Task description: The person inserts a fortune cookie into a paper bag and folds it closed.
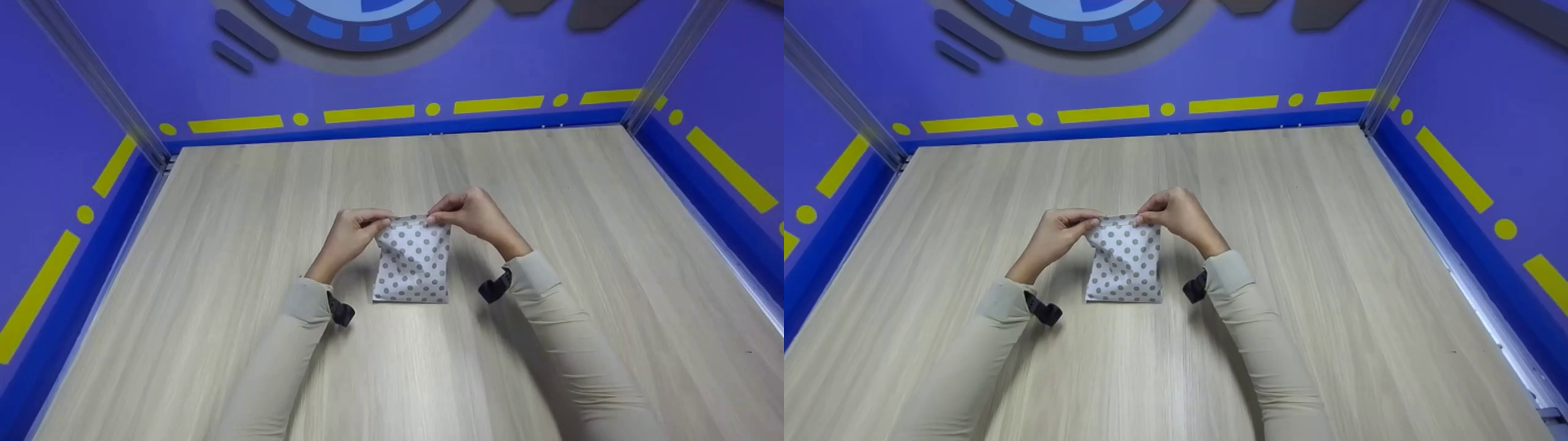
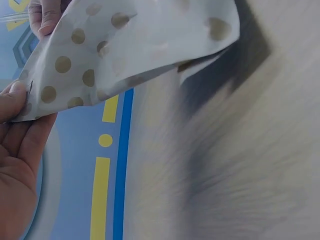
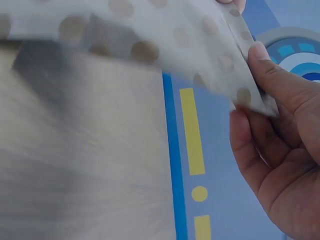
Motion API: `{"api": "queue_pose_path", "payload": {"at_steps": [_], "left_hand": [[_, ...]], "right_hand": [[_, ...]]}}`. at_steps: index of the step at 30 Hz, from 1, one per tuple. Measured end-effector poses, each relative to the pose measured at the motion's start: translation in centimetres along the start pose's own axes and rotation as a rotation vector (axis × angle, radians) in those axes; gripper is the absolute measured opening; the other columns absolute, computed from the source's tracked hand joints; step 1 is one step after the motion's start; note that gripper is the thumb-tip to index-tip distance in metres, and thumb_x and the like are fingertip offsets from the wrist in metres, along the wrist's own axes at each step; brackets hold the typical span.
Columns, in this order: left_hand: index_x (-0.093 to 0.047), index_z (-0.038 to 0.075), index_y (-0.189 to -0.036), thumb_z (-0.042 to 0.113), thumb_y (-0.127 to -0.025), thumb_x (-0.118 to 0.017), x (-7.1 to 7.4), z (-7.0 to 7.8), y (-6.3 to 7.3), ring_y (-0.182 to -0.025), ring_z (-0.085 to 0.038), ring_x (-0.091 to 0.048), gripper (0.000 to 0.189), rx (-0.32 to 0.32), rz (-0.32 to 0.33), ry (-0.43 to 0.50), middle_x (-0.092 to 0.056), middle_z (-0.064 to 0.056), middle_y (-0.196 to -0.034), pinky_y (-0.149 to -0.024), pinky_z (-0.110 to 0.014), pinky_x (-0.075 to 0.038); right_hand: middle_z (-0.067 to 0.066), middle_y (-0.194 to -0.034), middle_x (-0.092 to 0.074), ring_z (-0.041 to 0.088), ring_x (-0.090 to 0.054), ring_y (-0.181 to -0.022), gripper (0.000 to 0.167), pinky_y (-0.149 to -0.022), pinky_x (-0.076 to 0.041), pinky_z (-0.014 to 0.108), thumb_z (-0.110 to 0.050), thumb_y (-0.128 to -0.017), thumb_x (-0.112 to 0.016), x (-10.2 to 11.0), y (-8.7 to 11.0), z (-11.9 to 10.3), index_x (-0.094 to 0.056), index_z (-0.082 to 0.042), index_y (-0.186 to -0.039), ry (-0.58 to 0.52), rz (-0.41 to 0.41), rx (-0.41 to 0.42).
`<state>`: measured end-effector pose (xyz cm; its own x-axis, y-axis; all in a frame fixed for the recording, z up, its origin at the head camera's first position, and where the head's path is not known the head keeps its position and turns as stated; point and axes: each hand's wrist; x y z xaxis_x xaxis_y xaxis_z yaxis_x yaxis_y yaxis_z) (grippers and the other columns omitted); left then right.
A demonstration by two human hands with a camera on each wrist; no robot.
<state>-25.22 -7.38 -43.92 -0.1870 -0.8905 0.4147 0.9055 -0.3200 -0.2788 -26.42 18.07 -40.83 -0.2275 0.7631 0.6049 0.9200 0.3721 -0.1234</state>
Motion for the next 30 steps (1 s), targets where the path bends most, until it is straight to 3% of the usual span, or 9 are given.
{"api": "queue_pose_path", "payload": {"at_steps": [13, 19, 24, 27, 30], "left_hand": [[-0.077, 0.006, -0.089, 0.014, -0.082, -0.075, 0.0, -0.4, -0.1, -0.076, -0.011, -0.069, 0.011, 0.160, 0.113, 0.098, -0.075, -0.008, -0.087, -0.074, -0.023, -0.057], [-0.075, 0.003, -0.096, 0.011, -0.090, -0.066, -0.1, -0.6, -0.2, -0.081, -0.013, -0.068, 0.013, 0.145, 0.066, 0.064, -0.074, -0.009, -0.093, -0.077, -0.024, -0.056], [-0.072, 0.001, -0.101, 0.008, -0.093, -0.061, -0.1, -0.9, -0.2, -0.086, -0.015, -0.068, 0.015, 0.145, 0.025, 0.055, -0.072, -0.011, -0.097, -0.078, -0.024, -0.056], [-0.073, 0.003, -0.101, 0.009, -0.092, -0.063, -0.3, -1.1, -0.3, -0.082, -0.014, -0.067, 0.015, 0.144, 0.046, 0.015, -0.072, -0.010, -0.096, -0.074, -0.023, -0.056], [-0.075, 0.006, -0.096, 0.012, -0.088, -0.069, -0.7, -1.3, -0.5, -0.074, -0.011, -0.063, 0.012, 0.179, 0.105, -0.022, -0.072, -0.007, -0.087, -0.067, -0.021, -0.054]], "right_hand": [[0.010, -0.101, -0.074, 0.015, -0.069, -0.085, 0.019, -0.074, -0.055, 0.024, -0.018, -0.087, -0.071, 0.7, 0.6, 1.4, -0.076, -0.008, -0.102, -0.046, -0.111, 0.013], [0.010, -0.094, -0.075, 0.010, -0.067, -0.075, 0.016, -0.070, -0.056, 0.027, -0.016, -0.086, -0.072, 0.5, 0.5, 1.5, -0.077, -0.007, -0.097, -0.034, -0.039, 0.000], [0.012, -0.083, -0.074, 0.008, -0.063, -0.065, 0.016, -0.066, -0.056, 0.032, -0.017, -0.084, -0.075, 0.2, 0.3, 1.7, -0.075, -0.003, -0.090, -0.013, 0.045, -0.062], [0.010, -0.078, -0.072, 0.007, -0.061, -0.061, 0.017, -0.065, -0.056, 0.035, -0.018, -0.083, -0.076, 0.2, 0.1, 2.0, -0.073, -0.002, -0.087, -0.002, 0.086, -0.099], [0.010, -0.078, -0.071, 0.007, -0.060, -0.062, 0.018, -0.064, -0.056, 0.034, -0.019, -0.084, -0.075, 0.2, 0.0, 2.4, -0.073, -0.001, -0.089, -0.015, 0.110, -0.126]]}}
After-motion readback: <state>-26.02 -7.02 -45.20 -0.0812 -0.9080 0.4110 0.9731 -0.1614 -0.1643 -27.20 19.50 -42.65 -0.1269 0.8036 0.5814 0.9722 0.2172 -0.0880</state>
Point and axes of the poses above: each hand's wrist, its own y-axis away from the middle knuckle, its own x-axis out of the back of the hand, z = x × y
